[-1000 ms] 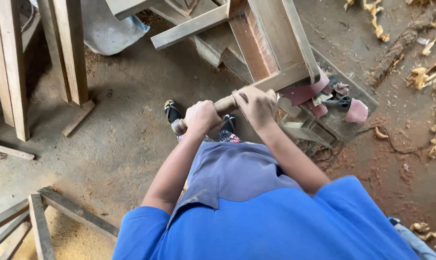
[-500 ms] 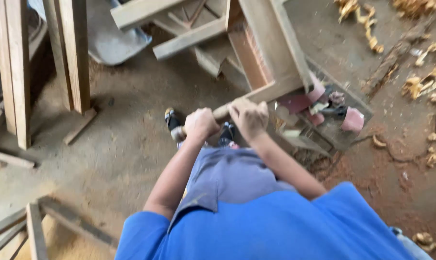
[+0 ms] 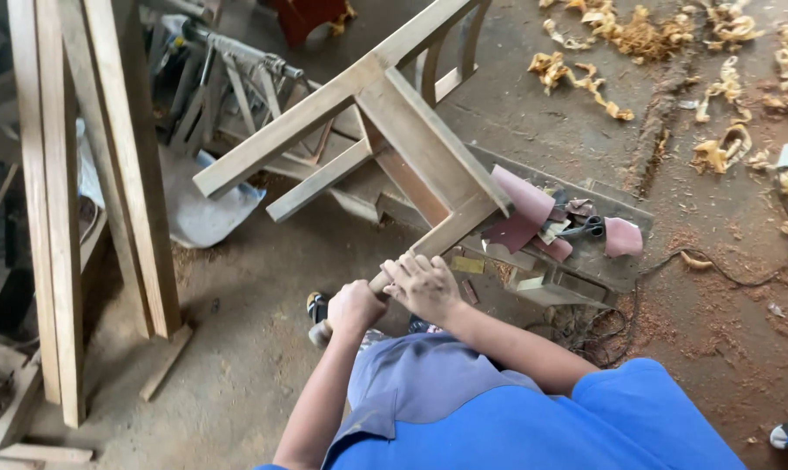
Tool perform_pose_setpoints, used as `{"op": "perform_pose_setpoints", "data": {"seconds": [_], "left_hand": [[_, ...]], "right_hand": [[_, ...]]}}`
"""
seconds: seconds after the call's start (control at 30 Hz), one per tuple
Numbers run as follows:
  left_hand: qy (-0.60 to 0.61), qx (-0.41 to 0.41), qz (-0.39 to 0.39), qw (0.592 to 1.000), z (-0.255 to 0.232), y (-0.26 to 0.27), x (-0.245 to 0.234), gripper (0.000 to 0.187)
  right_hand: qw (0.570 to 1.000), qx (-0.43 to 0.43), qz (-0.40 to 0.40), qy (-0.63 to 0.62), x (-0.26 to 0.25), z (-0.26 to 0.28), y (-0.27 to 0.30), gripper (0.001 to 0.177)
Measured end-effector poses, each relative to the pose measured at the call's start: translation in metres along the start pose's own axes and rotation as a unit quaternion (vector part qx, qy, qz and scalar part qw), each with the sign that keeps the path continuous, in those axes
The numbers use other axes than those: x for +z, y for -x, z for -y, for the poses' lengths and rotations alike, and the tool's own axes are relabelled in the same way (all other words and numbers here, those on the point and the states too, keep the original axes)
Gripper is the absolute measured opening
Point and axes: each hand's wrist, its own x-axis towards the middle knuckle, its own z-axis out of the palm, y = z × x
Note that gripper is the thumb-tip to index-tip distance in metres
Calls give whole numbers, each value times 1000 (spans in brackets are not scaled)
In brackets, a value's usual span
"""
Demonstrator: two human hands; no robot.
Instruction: The person sands the turned legs of a wooden chair using a piece of sandpaper. They hold the chair steady with one hand while rubbing the sandpaper against the wood with the other, focusing on smoothing the surface of the legs.
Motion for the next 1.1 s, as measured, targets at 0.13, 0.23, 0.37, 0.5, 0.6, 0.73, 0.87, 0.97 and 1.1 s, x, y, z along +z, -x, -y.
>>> {"op": "perform_pose_setpoints", "data": {"seconds": [0.13, 0.23, 0.37, 0.5, 0.6, 0.73, 0.87, 0.97, 1.1], "left_hand": [[-31, 2, -1, 1000, 7, -15, 18, 36], [-23, -18, 11, 1000, 4, -14, 11, 36], [-17, -27, 17, 999, 11, -22, 21, 38], [-23, -32, 24, 999, -10, 3, -8, 41], [-18, -35, 22, 999, -8, 3, -6, 40], [-18, -34, 21, 999, -5, -1, 0, 40], [-13, -32, 11, 999, 0, -7, 7, 39], [-9, -33, 7, 999, 3, -3, 5, 40], [-21, -31, 15, 999, -10, 8, -7, 41]], "right_hand": [[1000, 11, -5, 2, 34, 11, -20, 36], [1000, 8, 22, -11, 43, 14, -26, 34], [1000, -15, -20, 2, 17, 10, 2, 54], [982, -24, 188, 11, -3, 4, 14, 88], [991, -67, 79, 80, 51, -6, 5, 38], [992, -36, 117, 30, 60, -7, 6, 35], [992, -55, 87, 74, 32, 3, 21, 34], [993, -48, 73, 78, 54, 4, 8, 33], [996, -37, 9, 80, 90, -3, -9, 27]]}}
